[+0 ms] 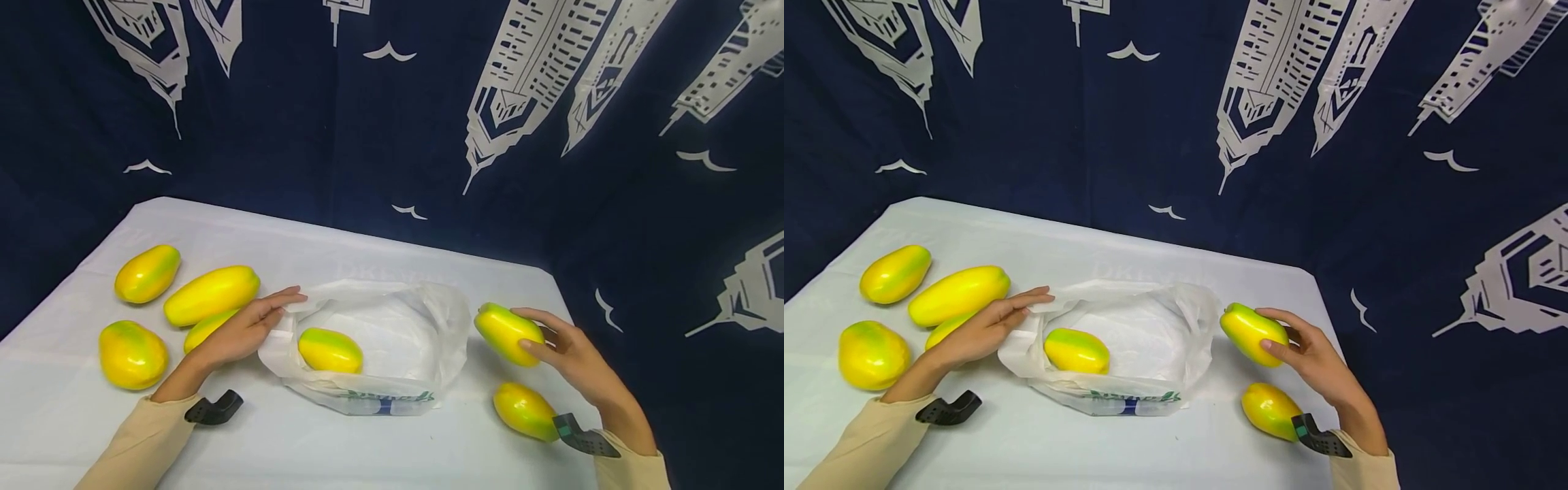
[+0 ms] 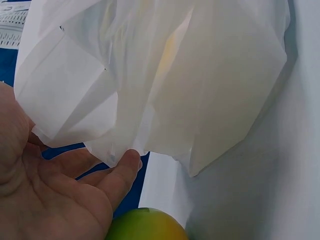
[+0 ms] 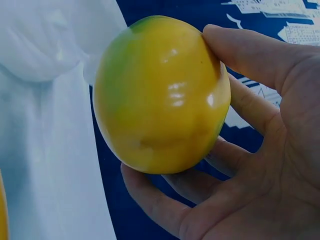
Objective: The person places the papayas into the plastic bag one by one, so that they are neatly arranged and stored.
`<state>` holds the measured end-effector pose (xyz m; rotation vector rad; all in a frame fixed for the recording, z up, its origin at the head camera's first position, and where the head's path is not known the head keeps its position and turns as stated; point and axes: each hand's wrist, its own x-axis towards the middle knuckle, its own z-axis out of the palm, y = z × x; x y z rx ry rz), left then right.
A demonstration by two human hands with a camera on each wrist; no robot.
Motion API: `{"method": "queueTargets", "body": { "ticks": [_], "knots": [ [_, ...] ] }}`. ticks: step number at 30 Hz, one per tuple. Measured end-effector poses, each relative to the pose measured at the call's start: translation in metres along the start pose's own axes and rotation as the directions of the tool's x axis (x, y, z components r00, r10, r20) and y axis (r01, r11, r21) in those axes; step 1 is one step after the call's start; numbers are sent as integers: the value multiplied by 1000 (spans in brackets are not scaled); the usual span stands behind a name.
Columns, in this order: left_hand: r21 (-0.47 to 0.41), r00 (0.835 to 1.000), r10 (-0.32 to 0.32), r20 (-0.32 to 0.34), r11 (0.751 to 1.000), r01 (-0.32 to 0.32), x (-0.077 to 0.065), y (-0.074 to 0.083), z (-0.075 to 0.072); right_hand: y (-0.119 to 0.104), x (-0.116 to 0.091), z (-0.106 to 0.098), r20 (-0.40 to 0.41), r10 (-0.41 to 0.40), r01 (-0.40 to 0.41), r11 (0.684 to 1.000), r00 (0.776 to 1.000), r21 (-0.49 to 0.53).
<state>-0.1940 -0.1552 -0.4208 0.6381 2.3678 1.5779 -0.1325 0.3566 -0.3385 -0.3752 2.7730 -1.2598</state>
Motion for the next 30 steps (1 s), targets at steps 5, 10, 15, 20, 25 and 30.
{"method": "queueTargets", "body": {
  "ticks": [5, 10, 15, 20, 25, 30],
  "knots": [
    [4, 1000, -5, -4, 1000, 5, 0, 0, -1, -8, 4, 6, 8, -32, 32, 999, 999, 22],
    [12, 1000, -8, -8, 1000, 8, 0, 0, -1, -19, 9, 13, 26, -23, 22, 999, 999, 24],
    [7, 1000, -2, -4, 1000, 2, 2, 0, -1, -29, 16, 20, 29, -48, 48, 999, 998, 27],
    [8, 1000, -9, -2, 1000, 9, 2, 0, -1, -39, 25, 28, 39, -100, 98, 995, 994, 33],
    [4, 1000, -19, 2, 1000, 19, 2, 0, 0, -46, 33, 40, 50, -149, 148, 989, 987, 24],
    [1, 1000, -21, 5, 1000, 21, 1, 1, 0, -54, 40, 54, 76, -153, 150, 988, 985, 44]
  ]
}}
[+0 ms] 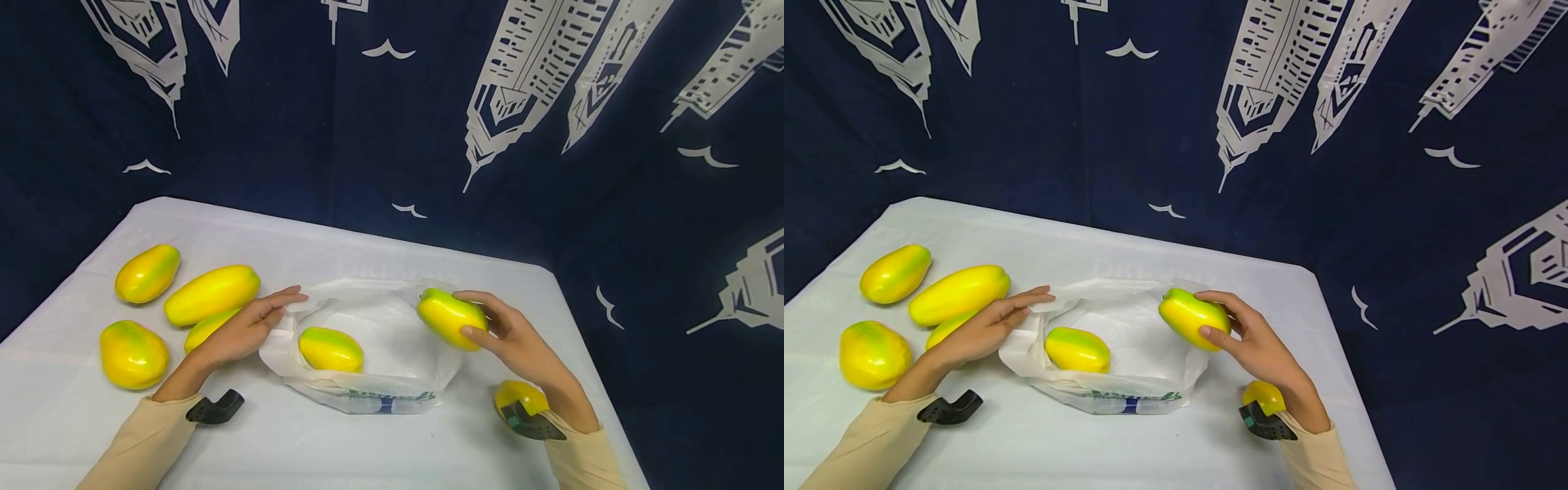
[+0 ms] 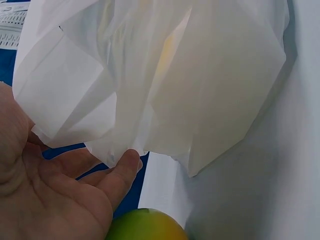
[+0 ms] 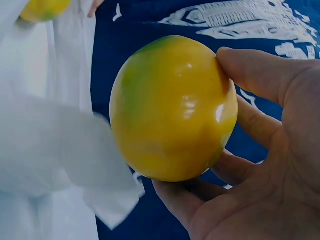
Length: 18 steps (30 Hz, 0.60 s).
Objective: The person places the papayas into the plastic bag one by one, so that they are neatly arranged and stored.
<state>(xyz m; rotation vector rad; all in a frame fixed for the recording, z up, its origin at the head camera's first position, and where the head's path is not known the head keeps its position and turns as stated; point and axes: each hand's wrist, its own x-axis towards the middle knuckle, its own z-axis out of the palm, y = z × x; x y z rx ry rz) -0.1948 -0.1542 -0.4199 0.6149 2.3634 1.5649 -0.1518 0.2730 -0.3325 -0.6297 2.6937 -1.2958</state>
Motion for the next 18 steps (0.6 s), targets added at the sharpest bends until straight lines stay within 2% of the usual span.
{"method": "queueTargets", "body": {
  "ticks": [4, 10, 18],
  "knots": [
    [4, 1000, 11, -4, 1000, -11, -1, 0, 0, -5, 6, 10, 27, 8, -8, 1000, 1000, -10],
    [5, 1000, 32, 1, 999, -32, -1, 0, 0, -8, 15, 25, 67, -45, 46, 999, 997, -8],
    [16, 1000, 29, -5, 999, -29, 0, 0, 1, -1, 23, 43, 122, -73, 81, 995, 990, -64]
  ]
}}
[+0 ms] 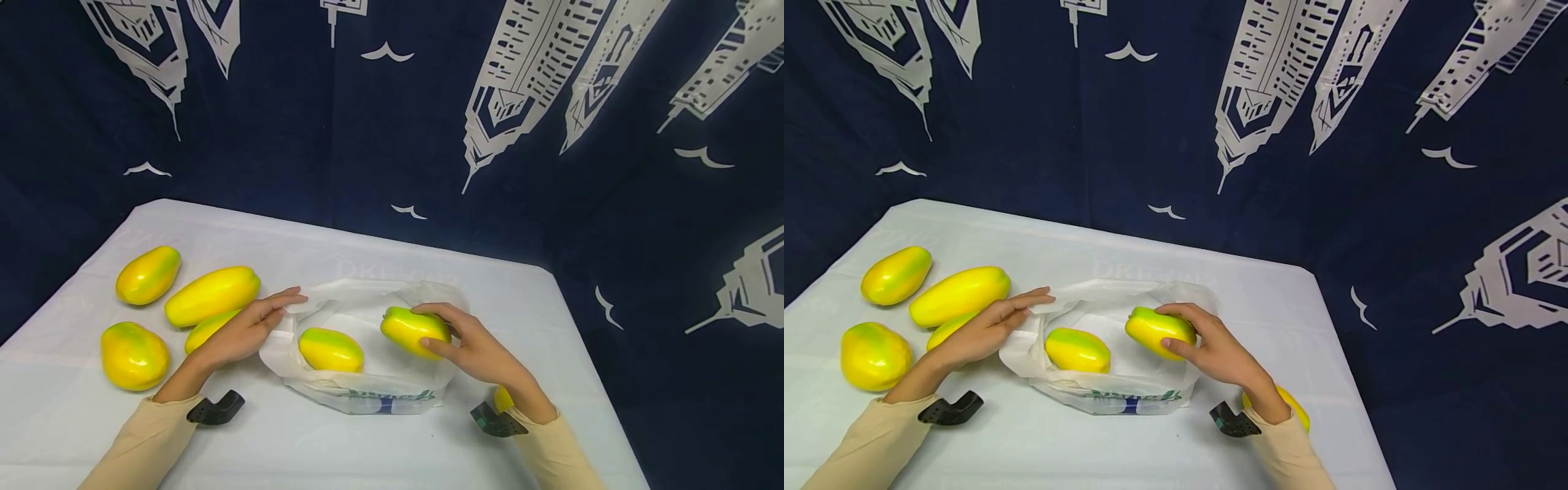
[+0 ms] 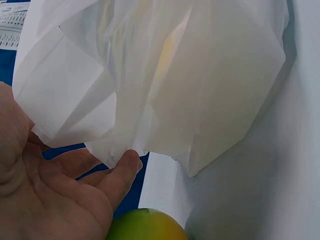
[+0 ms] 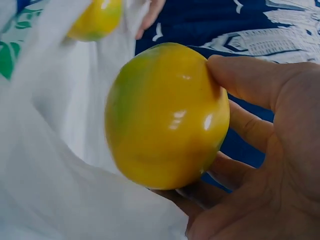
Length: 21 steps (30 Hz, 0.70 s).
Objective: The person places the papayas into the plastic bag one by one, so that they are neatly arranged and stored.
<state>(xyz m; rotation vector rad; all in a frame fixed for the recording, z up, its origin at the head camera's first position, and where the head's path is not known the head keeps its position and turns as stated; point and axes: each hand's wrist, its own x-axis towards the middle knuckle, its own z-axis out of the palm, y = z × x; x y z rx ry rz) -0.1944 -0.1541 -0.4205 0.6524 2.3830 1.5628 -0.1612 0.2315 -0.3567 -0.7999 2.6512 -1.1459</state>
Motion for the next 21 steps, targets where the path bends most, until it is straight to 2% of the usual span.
{"method": "queueTargets", "body": {
  "ticks": [5, 10, 21],
  "knots": [
    [3, 1000, -4, 0, 1000, 4, 0, -1, 0, 5, 3, 13, 33, -19, 20, 999, 999, -45],
    [2, 1000, -9, 0, 1000, 9, 1, -1, 0, 11, 4, 23, 54, -4, 8, 997, 999, -74],
    [0, 1000, -19, 0, 1000, 19, 1, -1, 0, 23, 2, 36, 123, -25, 32, 998, 992, -62]
  ]
}}
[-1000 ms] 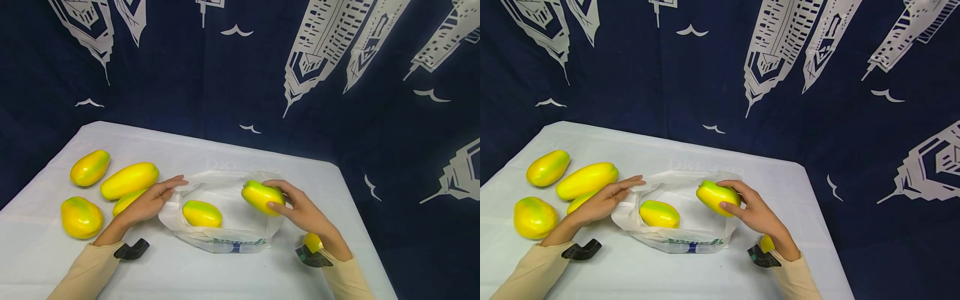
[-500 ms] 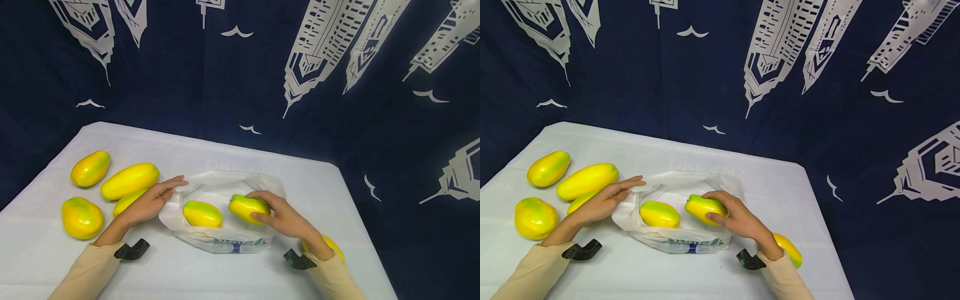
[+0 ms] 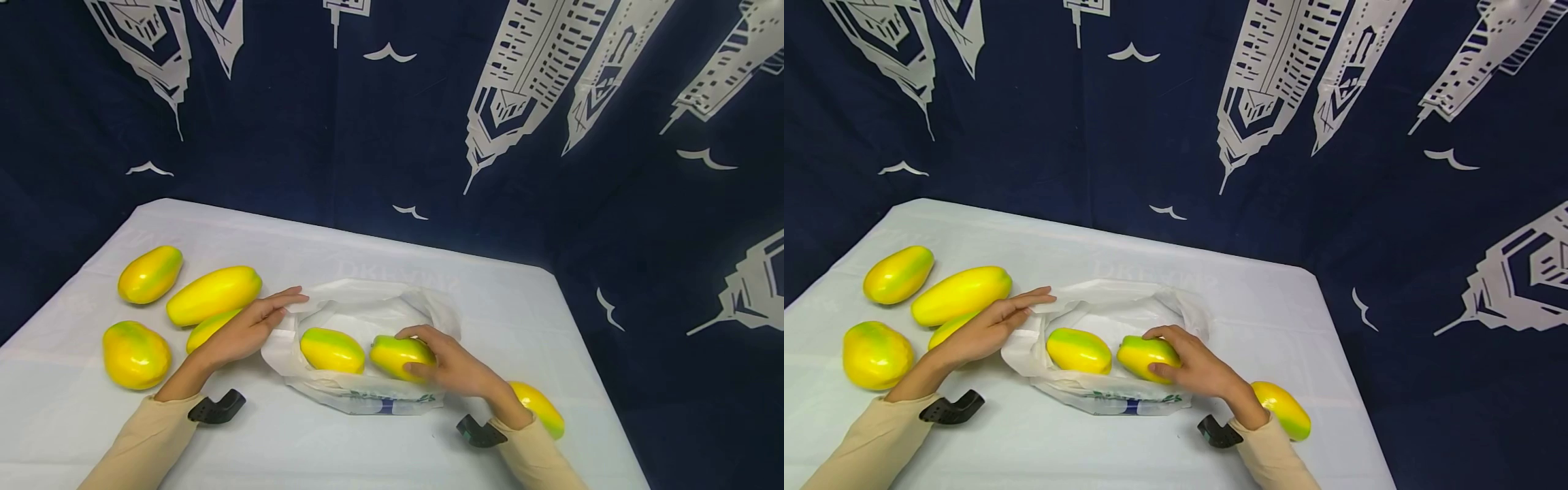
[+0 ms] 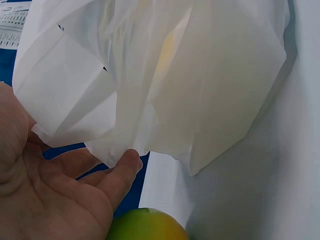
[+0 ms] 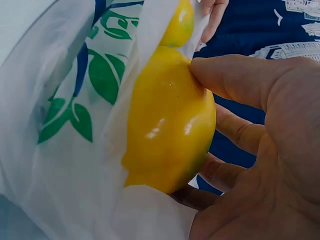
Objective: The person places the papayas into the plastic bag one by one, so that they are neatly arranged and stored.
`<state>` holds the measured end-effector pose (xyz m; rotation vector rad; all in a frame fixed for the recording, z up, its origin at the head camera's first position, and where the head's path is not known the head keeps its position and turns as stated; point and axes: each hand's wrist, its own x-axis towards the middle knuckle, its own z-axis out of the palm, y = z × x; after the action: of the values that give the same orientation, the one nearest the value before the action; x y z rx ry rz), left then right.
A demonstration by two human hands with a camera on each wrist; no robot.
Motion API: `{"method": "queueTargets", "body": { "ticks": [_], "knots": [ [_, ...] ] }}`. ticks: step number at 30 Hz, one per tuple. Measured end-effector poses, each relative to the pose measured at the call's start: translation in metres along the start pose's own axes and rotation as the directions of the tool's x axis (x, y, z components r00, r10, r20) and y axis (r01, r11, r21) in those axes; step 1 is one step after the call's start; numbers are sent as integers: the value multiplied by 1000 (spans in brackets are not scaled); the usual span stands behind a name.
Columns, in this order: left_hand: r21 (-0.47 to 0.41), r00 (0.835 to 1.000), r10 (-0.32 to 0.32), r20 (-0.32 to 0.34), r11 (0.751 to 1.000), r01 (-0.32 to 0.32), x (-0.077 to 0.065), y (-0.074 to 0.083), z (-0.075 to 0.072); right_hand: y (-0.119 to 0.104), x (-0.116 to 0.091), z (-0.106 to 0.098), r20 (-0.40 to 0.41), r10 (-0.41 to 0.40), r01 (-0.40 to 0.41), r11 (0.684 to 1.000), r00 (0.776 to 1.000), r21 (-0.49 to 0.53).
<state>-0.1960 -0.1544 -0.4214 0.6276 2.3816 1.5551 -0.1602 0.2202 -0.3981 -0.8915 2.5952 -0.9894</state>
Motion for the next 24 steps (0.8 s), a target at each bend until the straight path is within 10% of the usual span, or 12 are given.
{"method": "queueTargets", "body": {
  "ticks": [24],
  "knots": [
    [-6, 1000, 2, 1, 1000, -2, -1, 1, 0, -1, 0, 9, 55, -35, 37, 998, 998, -43]
  ]
}}
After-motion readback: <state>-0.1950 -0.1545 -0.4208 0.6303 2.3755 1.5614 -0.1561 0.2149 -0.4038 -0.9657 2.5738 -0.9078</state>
